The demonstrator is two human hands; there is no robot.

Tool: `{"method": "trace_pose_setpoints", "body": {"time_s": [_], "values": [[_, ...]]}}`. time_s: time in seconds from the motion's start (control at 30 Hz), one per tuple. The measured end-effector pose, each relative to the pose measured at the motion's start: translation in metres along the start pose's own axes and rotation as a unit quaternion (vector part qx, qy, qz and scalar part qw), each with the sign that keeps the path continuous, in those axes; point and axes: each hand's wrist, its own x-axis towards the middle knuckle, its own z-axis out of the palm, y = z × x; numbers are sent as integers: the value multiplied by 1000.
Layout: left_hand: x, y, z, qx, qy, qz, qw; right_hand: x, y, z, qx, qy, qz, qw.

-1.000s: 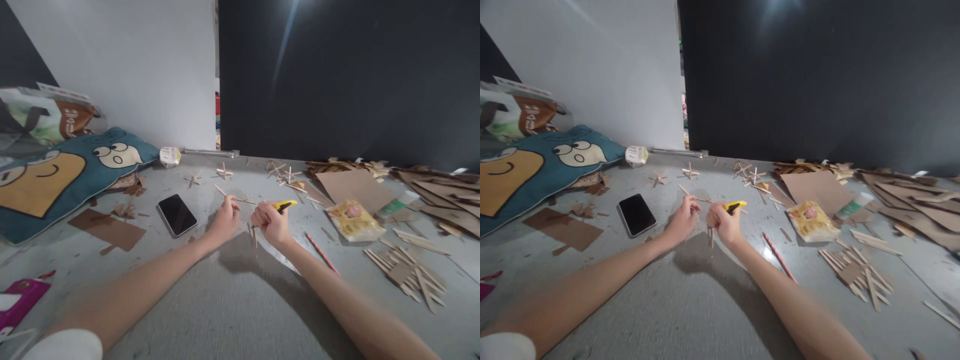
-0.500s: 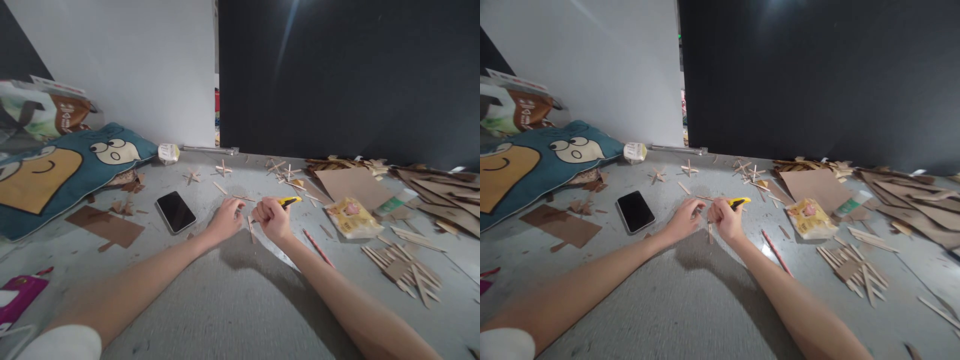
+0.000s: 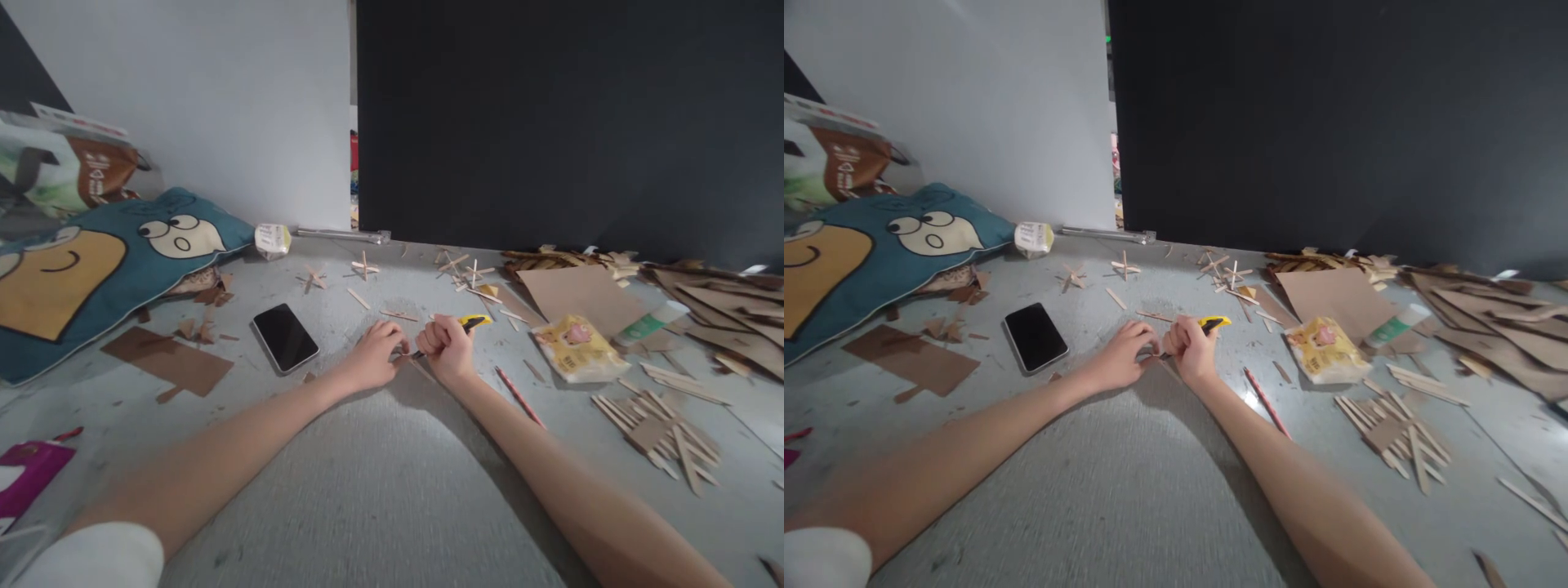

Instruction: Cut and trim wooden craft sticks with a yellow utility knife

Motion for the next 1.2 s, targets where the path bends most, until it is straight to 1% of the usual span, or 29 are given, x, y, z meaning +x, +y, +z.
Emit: {"method": "trace_pose_setpoints", "body": {"time_s": [0.2,0.33,0.4,0.6,0.73,0.77,0.8,0.9,0.93,0.97,1.03,1.07,1.1,1.13,1.2], "values": [[1,-1,2,-10,0,-18,1000,0,1,-1,-5,11,-5,1000],[3,-5,4,-43,13,-28,999,1,0,-4,-17,50,-57,997],[3,-6,4,-49,18,-30,998,2,0,-5,-20,54,-71,996],[6,-10,3,-35,33,-39,998,2,-1,-7,4,53,-59,997],[5,-11,4,-36,22,-20,999,3,-1,-7,-2,48,-50,998],[3,-8,4,-32,28,-16,999,3,-1,-8,-4,45,-48,998],[1,-4,5,-24,46,-15,999,3,-1,-8,-6,43,-47,998],[-6,11,0,8,132,-24,991,5,-2,-12,-9,48,-54,997],[-8,15,-5,11,121,-9,993,6,-2,-13,-10,51,-56,997],[-9,18,-11,1,87,13,996,7,-2,-14,-9,54,-59,997],[-9,18,-27,-38,-11,50,998,7,-1,-15,-5,60,-60,996],[-8,14,-37,-54,-77,61,994,7,-1,-15,-3,63,-58,996],[-6,9,-46,-61,-132,62,987,8,-1,-15,0,67,-57,996],[-4,4,-55,-62,-167,49,983,8,-1,-15,5,71,-55,996],[-2,-7,-68,-65,-215,19,974,8,-1,-14,17,78,-50,996]]}}
